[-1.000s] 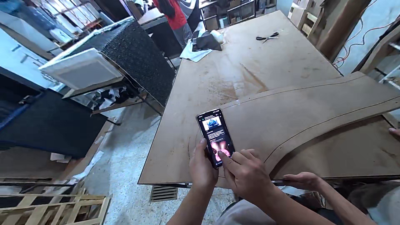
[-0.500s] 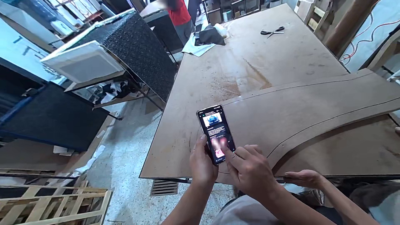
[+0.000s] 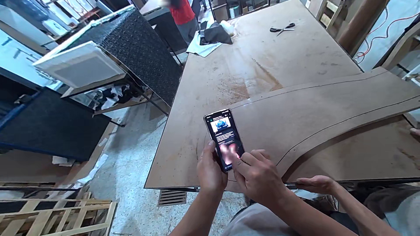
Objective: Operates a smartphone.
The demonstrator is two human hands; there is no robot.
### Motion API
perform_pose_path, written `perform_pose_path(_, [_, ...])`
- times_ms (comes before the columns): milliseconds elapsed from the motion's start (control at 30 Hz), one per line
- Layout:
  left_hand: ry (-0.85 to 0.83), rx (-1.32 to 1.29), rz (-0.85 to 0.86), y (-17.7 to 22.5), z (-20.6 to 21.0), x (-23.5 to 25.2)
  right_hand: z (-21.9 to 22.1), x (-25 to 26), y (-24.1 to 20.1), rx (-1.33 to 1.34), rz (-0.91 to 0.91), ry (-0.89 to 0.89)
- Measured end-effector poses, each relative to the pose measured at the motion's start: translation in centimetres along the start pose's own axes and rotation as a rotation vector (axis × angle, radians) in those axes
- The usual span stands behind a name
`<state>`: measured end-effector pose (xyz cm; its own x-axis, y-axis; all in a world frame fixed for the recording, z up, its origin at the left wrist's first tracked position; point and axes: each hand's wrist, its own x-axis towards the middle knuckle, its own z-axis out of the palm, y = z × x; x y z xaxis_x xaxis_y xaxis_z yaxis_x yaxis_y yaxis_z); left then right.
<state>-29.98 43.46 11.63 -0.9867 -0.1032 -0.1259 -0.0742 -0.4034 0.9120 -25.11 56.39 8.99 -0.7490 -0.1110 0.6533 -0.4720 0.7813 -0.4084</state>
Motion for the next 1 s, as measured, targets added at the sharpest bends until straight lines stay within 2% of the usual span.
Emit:
perform_pose_path(67, [-0.003, 0.012, 0.012, 0.1, 0.1, 0.1, -1.1, 0.3, 1.6, 0.007, 0.050, 0.001])
perform_pose_path(133, [-0.010, 0.004, 0.015, 0.4, -0.1, 0.3, -2.4, 0.5, 5.6, -0.070, 0.199, -0.021])
perform_pose_path(233, [0.005, 0.014, 0.025, 0.6, -0.7, 0.6, -1.9, -0.8, 12.5, -0.248, 0.489, -0.306])
perform_pose_path(300, [0.023, 0.030, 0.032, 0.6, -0.8, 0.7, -0.5, -2.2, 14.6, -0.286, 0.608, -0.463])
perform_pose_path(400, [0.041, 0.029, 0.036, 0.7, -0.6, 0.8, 0.8, -3.4, 14.5, -0.280, 0.626, -0.468])
perform_pose_path(500, [0.044, 0.023, 0.023, 0.6, -0.6, 0.6, 2.2, -4.2, 13.5, -0.299, 0.700, -0.592])
perform_pose_path(633, [0.035, 0.024, 0.027, 0.6, -0.4, 0.8, 2.6, -4.8, 12.9, -0.317, 0.700, -0.603])
perform_pose_path(767, [0.029, 0.020, 0.024, 0.7, -0.4, 0.9, 2.7, -5.6, 13.3, -0.322, 0.708, -0.475])
perform_pose_path(833, [0.044, 0.025, 0.020, 0.7, -0.2, 0.8, 2.1, -6.0, 14.8, -0.314, 0.680, -0.350])
perform_pose_path(933, [0.002, 0.034, 0.020, 0.8, -0.5, 0.6, -0.8, -3.5, 16.0, -0.291, 0.725, -0.149])
perform_pose_path(1000, [-0.001, 0.034, 0.028, 0.8, -0.5, 0.6, -3.7, -1.4, 14.8, -0.211, 0.712, -0.065])
